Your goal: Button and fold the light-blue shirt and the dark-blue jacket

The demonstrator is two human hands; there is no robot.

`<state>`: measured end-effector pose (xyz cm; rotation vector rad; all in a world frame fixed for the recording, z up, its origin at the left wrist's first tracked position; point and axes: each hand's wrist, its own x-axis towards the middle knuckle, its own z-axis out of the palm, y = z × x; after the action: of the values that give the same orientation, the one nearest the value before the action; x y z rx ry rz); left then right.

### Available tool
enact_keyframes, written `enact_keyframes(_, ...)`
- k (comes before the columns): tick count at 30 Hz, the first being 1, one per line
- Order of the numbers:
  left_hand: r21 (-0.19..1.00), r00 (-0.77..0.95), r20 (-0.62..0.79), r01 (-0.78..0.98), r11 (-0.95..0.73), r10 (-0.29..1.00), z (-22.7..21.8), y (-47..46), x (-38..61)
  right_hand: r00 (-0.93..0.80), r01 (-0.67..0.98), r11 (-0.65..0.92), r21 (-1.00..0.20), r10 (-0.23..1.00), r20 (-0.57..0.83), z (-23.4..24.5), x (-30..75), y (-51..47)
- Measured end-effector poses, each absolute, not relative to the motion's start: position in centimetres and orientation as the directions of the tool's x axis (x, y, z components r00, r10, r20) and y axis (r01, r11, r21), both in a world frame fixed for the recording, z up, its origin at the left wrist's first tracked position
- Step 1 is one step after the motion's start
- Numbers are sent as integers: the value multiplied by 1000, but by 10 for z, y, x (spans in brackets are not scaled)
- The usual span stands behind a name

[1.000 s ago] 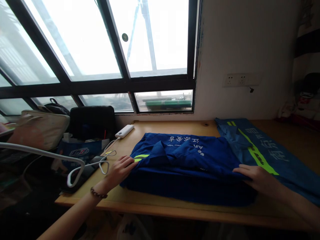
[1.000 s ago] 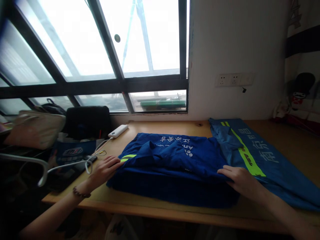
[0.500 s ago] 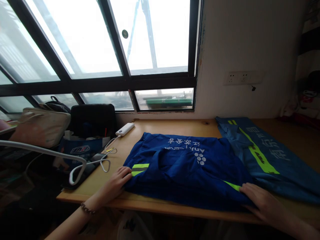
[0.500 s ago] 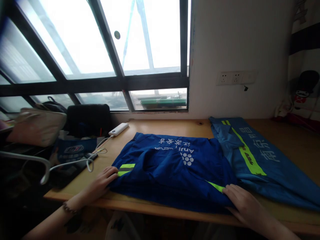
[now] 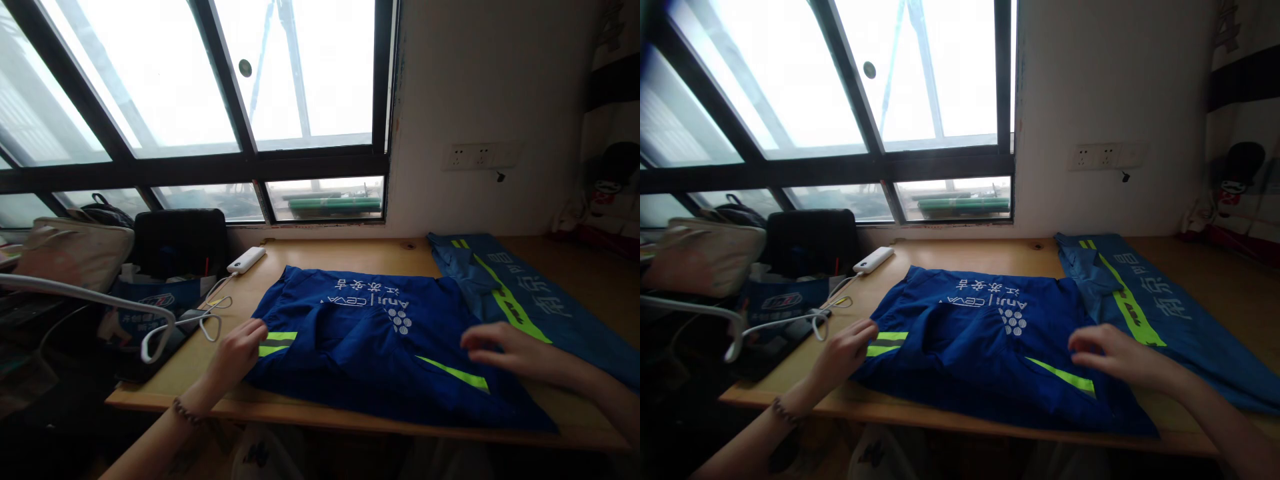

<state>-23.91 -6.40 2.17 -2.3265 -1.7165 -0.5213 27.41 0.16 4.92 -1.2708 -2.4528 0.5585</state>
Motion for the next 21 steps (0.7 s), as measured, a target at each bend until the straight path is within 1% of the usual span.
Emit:
enact_keyframes(1,120,230,442,943,-311,867,28,-46,-221,-561,696,550,-462,818,129,54,256,19)
enact_keyframes(3,239,161,522,915,-325,838,34,-3,-187,-445,750,529,-396,848,290,47,218,53)
enact_keyframes(4,266,156,524,904,-335,838,34,20,-173,-410,789,510,-343,853,323,36,202,69)
enact_keyframes(5,276,155,507,903,-330,848,32,42,-163,-385,836,475,-275,864,325,21,188,83)
enact_keyframes(6,275,142,469,915,-297,872,26,62,-157,-337,890,408,-203,889,311,3,178,96)
enact_keyframes(7,256,126,395,936,-240,910,19,79,-156,-276,932,329,-151,916,291,-15,173,108)
enact_keyframes(8,236,68,303,961,-144,951,10,92,-160,-218,959,256,-122,941,259,-31,173,118)
enact_keyframes(9,217,5,211,975,-52,977,0,102,-168,-160,976,189,-109,959,232,-46,177,127)
enact_keyframes(10,210,-44,165,978,8,985,-9,109,-179,-103,986,128,-105,971,214,-58,184,135)
enact_keyframes(13,198,-177,90,968,157,980,-28,119,-216,39,994,-19,-103,978,203,-76,210,152)
enact_keyframes(15,178,-248,52,955,236,967,-33,122,-235,77,994,-58,-94,975,209,-78,220,158)
enact_keyframes(18,155,-294,37,946,285,955,-31,124,-245,47,996,-27,-83,969,241,-77,223,159)
enact_keyframes(20,149,-318,81,941,304,945,-28,120,-241,18,996,6,-84,960,280,-74,220,155)
enact_keyframes(21,145,-327,134,940,308,935,-26,116,-236,8,996,20,-87,952,305,-72,218,152)
